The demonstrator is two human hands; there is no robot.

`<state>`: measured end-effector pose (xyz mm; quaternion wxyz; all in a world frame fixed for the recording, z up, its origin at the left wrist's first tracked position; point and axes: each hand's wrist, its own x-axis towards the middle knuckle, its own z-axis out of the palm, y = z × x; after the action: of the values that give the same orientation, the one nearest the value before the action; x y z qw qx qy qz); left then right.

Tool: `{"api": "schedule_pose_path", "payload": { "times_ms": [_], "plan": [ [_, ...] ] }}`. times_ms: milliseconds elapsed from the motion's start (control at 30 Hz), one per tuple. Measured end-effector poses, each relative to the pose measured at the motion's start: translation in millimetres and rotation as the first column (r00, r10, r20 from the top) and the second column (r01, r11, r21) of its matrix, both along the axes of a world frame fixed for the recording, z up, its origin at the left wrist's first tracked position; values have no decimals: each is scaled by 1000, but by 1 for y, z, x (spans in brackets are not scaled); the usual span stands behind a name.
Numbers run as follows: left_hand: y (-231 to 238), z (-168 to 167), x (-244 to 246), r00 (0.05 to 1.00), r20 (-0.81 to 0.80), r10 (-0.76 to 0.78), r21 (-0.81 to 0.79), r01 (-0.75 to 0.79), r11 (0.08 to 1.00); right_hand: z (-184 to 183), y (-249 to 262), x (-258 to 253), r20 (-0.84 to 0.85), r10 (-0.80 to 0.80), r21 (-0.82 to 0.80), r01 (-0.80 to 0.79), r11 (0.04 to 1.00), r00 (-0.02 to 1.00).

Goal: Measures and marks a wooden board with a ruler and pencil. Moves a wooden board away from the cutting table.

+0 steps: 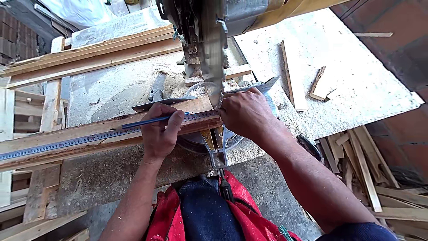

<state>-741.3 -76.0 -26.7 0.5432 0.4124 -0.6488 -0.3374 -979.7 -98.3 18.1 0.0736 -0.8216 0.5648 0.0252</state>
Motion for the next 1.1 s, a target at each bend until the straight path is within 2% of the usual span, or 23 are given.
{"api": "schedule_pose_path", "payload": {
  "times_ms": [133,200,267,367,433,600,1100],
  "plan": [
    [1,5,7,1000,-16,17,4,-17,1000,1,-1,0,-4,-7,27,7,1000,1000],
    [0,5,14,999,30,22,-12,-21,1000,1,-1,0,-3,-9,39,9,999,1000],
    [-1,4,23,983,176,46,-45,-38,998,0,-1,0,4,-11,39,11,999,1000],
    [1,0,35,882,461,100,-97,-62,993,0,-1,0,9,-14,31,14,999,1000],
    [4,-5,38,828,551,107,-105,-59,993,2,-2,0,4,-5,31,5,999,1000],
    [2,-17,45,846,526,88,-147,-11,989,9,-8,-2,-8,-7,71,8,997,1000],
    [2,-22,46,854,512,92,-145,-20,989,8,-22,-13,35,22,189,-29,982,999]
  ]
}}
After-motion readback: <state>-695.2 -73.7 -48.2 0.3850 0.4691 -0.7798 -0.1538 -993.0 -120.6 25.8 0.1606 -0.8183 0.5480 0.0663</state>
